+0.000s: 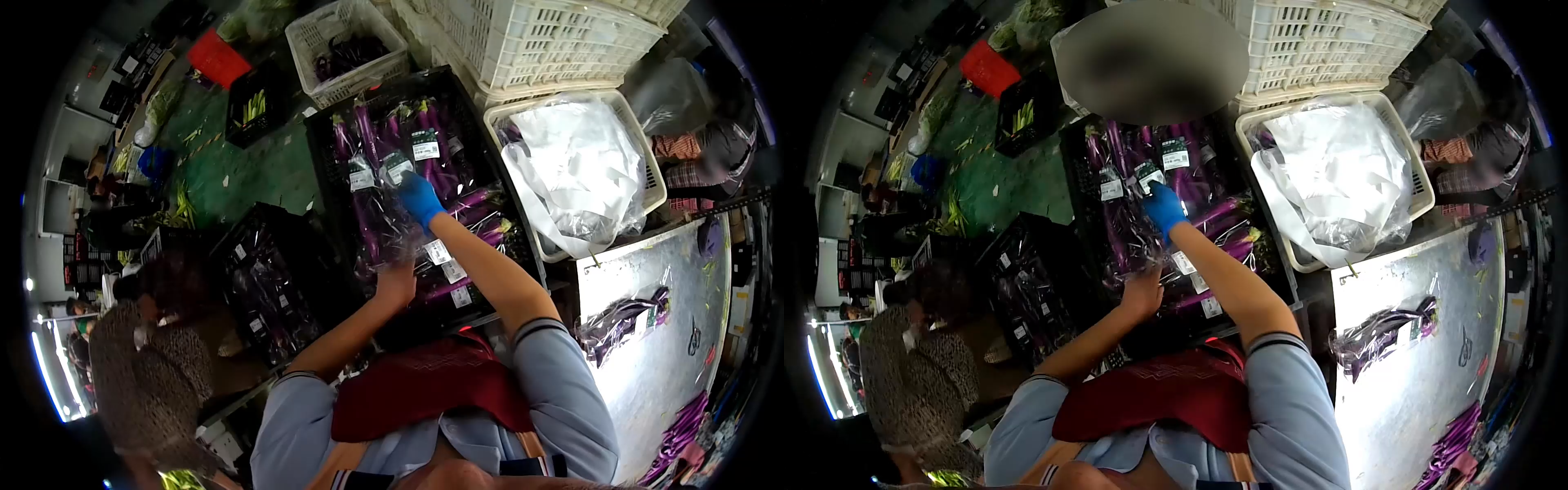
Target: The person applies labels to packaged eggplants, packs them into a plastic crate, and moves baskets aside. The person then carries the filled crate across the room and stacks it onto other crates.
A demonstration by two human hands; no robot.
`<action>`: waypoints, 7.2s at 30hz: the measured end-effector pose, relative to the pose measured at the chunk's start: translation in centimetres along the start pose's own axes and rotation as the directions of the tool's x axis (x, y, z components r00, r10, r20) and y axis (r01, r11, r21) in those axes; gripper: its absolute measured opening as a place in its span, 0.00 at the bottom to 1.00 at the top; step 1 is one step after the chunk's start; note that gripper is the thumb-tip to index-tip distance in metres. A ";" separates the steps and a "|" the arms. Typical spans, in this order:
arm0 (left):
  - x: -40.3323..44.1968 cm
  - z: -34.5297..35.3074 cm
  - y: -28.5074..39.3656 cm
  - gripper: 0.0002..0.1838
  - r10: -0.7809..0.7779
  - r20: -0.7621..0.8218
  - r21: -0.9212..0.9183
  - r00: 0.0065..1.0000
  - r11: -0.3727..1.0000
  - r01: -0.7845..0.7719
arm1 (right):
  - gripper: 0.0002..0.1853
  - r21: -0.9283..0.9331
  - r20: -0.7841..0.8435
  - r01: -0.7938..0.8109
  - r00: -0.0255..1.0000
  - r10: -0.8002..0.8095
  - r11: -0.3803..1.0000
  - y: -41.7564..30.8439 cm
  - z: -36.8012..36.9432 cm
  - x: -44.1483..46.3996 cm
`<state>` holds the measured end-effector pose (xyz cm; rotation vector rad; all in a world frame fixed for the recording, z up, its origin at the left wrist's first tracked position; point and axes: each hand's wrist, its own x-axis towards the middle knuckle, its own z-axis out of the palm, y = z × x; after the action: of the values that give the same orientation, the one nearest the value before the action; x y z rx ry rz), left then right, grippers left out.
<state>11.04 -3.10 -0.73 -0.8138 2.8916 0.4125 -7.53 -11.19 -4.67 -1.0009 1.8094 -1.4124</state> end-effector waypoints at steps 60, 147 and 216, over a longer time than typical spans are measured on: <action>17.9 2.8 -6.8 0.17 -0.137 -0.249 -0.195 0.959 0.977 0.089 | 0.15 0.066 -0.139 0.080 0.988 -0.070 0.995 -7.2 -15.7 -20.8; 2.2 8.0 41.3 0.23 0.999 -0.004 0.033 -0.043 -0.043 -0.999 | 0.23 0.958 0.035 0.285 -0.245 0.969 0.038 41.0 4.9 -66.7; -11.2 0.5 37.1 0.13 0.691 0.647 -0.721 0.322 0.417 0.554 | 0.08 -0.219 -0.579 -0.242 0.812 0.074 0.945 -8.4 -30.0 -61.1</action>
<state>1.05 32.97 9.32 -0.1514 1.2252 1.8745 0.47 54.90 11.81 -0.5566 2.5268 -1.4678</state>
